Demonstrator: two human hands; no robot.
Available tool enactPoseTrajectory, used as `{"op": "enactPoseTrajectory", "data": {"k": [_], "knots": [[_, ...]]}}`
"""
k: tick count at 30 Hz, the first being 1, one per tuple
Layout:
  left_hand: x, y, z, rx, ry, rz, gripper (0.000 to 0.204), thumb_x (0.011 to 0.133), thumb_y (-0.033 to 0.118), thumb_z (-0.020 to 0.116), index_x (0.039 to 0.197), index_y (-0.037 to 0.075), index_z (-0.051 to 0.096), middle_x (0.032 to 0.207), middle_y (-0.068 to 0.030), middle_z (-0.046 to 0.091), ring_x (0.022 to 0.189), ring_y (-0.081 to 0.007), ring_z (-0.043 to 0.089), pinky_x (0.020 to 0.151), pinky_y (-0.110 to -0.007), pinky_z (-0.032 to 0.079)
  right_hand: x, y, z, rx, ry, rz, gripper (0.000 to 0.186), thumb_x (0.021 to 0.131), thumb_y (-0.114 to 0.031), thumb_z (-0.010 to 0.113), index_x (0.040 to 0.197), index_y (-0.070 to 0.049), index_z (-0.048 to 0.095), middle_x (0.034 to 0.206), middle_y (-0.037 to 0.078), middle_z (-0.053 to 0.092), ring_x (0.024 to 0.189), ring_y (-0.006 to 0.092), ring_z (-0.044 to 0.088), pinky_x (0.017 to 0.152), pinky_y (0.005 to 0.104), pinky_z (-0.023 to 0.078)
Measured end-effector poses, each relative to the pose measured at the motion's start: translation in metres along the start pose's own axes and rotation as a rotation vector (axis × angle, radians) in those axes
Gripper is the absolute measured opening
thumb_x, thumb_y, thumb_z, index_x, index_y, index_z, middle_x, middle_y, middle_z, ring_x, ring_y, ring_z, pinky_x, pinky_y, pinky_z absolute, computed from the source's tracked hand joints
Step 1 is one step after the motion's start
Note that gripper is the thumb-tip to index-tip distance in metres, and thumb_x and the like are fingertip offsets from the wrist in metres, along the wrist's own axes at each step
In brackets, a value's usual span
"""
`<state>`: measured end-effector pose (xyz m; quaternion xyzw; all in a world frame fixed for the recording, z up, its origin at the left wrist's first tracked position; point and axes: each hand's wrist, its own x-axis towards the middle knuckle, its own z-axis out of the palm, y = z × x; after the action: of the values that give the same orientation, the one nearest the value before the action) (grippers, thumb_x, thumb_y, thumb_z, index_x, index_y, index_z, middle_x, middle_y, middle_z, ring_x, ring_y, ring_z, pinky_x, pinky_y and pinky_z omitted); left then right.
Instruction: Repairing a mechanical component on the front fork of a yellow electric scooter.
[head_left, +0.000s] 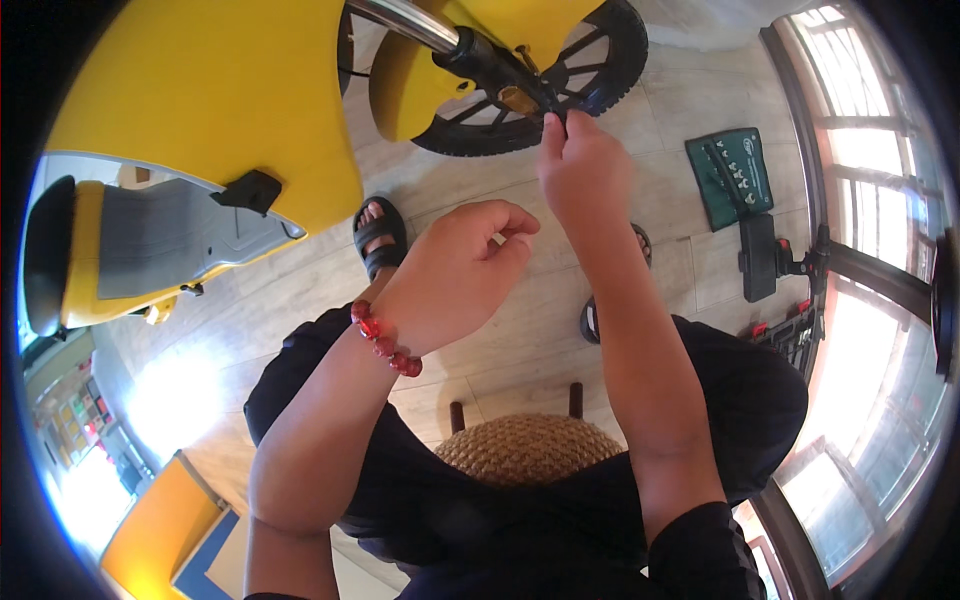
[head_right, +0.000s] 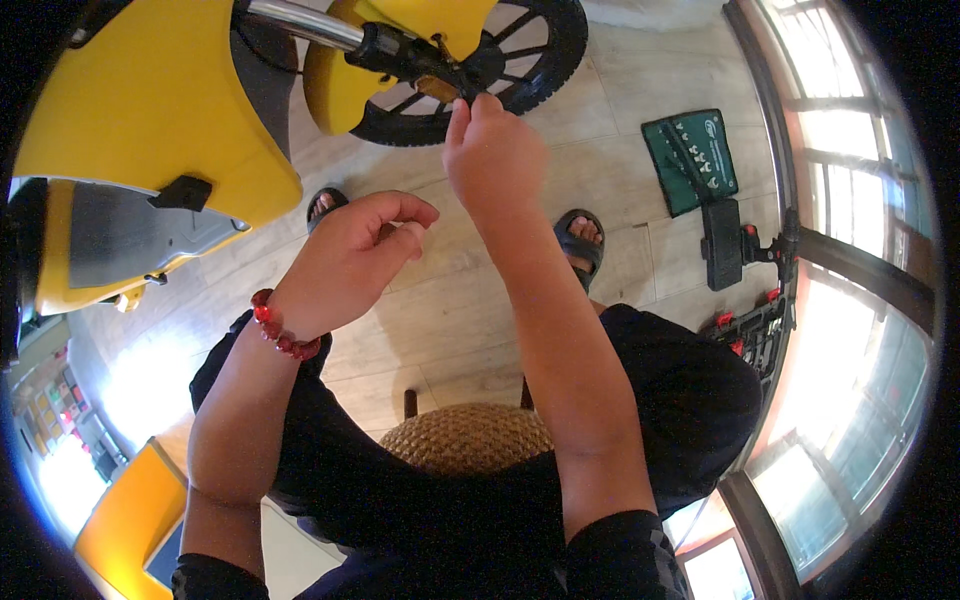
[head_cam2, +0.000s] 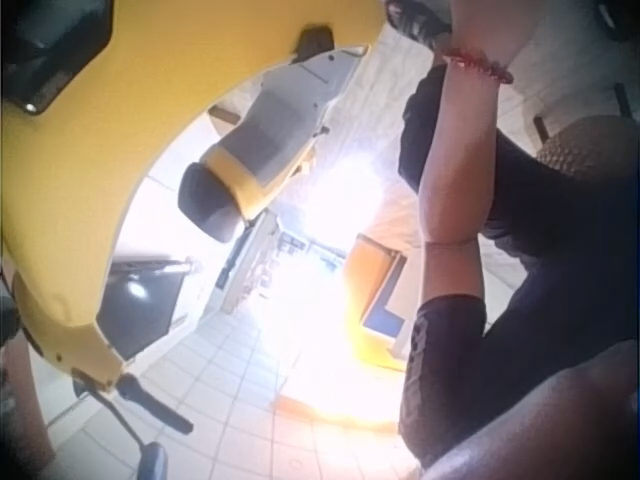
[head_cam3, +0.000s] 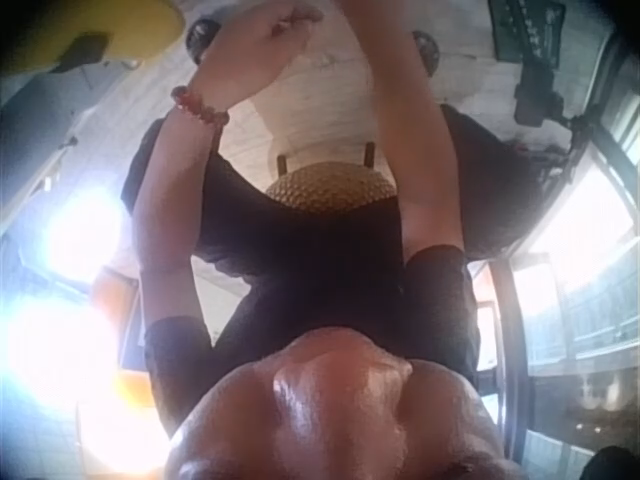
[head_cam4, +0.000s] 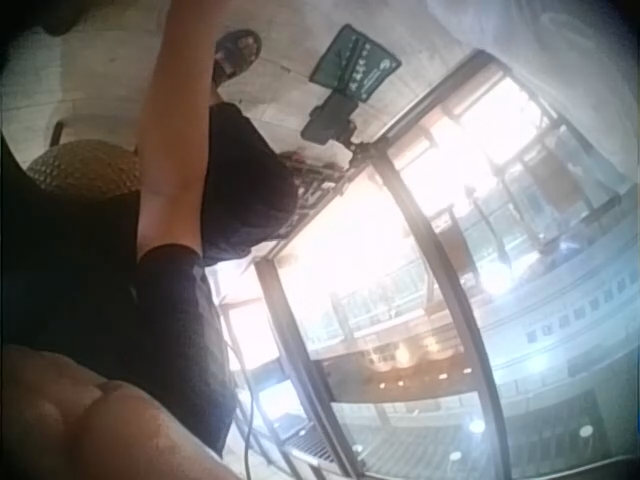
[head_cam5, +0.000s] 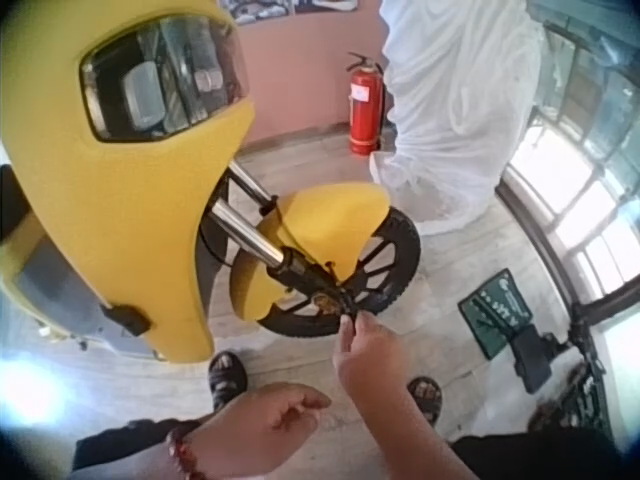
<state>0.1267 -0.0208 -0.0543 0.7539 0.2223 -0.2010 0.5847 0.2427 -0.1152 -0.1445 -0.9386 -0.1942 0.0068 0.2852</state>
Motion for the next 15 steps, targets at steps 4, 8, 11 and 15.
{"op": "enactPoseTrajectory", "data": {"k": [4, 8, 11, 15], "knots": [[0.016, -0.005, -0.005, 0.083, 0.073, 0.015, 0.025, 0.084, 0.015, 0.050, 0.101, -0.002, 0.057, 0.090, -0.0144, 0.062, 0.075, -0.0178, 0.059, 0.067, -0.028, 0.046, 0.004, 0.000, -0.003, 0.017, 0.019, 0.002, 0.028, 0.084, -0.026, 0.049, 0.068, -0.004, 0.053, 0.059, 0.017, 0.058, 0.058, 0.0365, 0.058, 0.054, 0.0458, 0.046], [0.043, -0.021, -0.016, 0.018, 0.245, 0.103, 0.026, 0.084, 0.016, 0.049, 0.102, -0.001, 0.058, 0.089, -0.0147, 0.062, 0.076, -0.0181, 0.060, 0.065, -0.029, 0.047, 0.004, 0.001, -0.006, 0.195, -0.038, 0.070, 0.031, 0.084, -0.028, 0.050, 0.066, -0.002, 0.054, 0.061, 0.020, 0.057, 0.060, 0.0382, 0.057, 0.056, 0.0459, 0.044], [0.062, -0.014, -0.034, 0.065, 0.355, 0.038, 0.028, 0.086, 0.018, 0.049, 0.105, -0.001, 0.057, 0.090, -0.0101, 0.061, 0.075, -0.0146, 0.059, 0.065, -0.025, 0.046, 0.003, 0.004, -0.005, 0.305, -0.065, 0.123, 0.031, 0.083, -0.028, 0.050, 0.066, -0.002, 0.054, 0.061, 0.021, 0.056, 0.061, 0.0392, 0.056, 0.056, 0.0458, 0.043], [0.074, 0.014, -0.044, -0.237, 0.425, -0.058, 0.032, 0.088, 0.022, 0.048, 0.109, -0.002, 0.054, 0.092, -0.0066, 0.060, 0.075, -0.0125, 0.058, 0.064, -0.023, 0.046, 0.006, 0.010, -0.002, 0.356, -0.048, 0.151, 0.030, 0.083, -0.027, 0.050, 0.066, -0.002, 0.054, 0.062, 0.021, 0.056, 0.062, 0.0398, 0.056, 0.057, 0.0463, 0.043]]}}
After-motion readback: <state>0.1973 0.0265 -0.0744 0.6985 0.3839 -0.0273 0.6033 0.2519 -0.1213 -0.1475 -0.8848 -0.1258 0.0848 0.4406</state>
